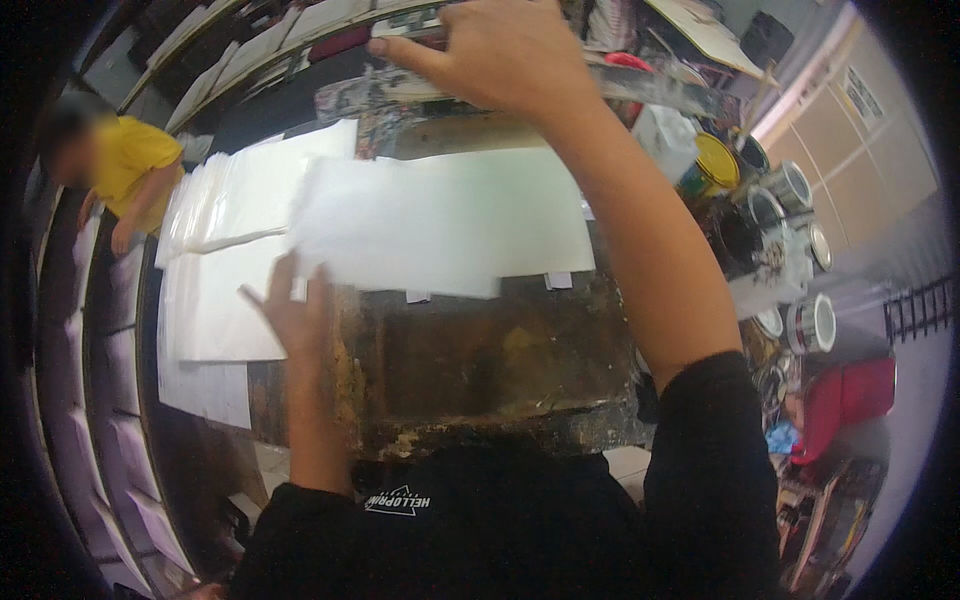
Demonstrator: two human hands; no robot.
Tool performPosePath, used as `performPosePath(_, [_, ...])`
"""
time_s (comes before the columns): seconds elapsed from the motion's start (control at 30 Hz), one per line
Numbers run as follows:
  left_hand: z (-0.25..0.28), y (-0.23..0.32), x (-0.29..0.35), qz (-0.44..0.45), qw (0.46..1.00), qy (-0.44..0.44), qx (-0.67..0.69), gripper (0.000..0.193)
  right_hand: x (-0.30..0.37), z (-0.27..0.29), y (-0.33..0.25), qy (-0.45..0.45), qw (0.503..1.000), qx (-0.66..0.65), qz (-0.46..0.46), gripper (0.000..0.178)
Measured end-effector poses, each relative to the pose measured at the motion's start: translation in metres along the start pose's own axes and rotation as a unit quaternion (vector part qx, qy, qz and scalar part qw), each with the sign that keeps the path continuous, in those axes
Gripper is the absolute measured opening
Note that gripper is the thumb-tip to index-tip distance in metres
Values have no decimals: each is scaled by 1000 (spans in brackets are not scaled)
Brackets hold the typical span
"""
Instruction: The person performs screen printing by placing white sheets under a screen frame, applying ink with a squeegee, and lifting the frame to reveal printed sheets. The process is repeated multiple times with consistent alignment and pressure.
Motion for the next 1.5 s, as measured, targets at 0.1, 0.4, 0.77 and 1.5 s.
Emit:
performPosePath(0.1, [3, -6, 1, 9, 991, 81, -109, 59, 2, 2, -3, -6, 1000, 14, 6, 82])
performPosePath(0.4, [-175, 214, 70, -208, 956, -200, 52, 66, -14, 3, 0, -7, 1000, 4, 21, 89])
performPosePath(0.77, [-179, 217, 53, -164, 934, -295, 119, 55, -31, 14, 14, -30, 999, 32, 6, 89])
performPosePath(1.5, [-175, 222, 71, -247, 945, -189, 100, 64, -23, 14, 4, -50, 999, 10, 1, 89])
Point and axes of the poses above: each hand's wrist, its own x-axis away from the middle knuckle, its own z-axis out of the back of the hand, y = z × x, the point moved 6 cm from there along -x, towards the middle knuckle, and after that the axes turned 1 degree about -z, right-handed, at the moved point
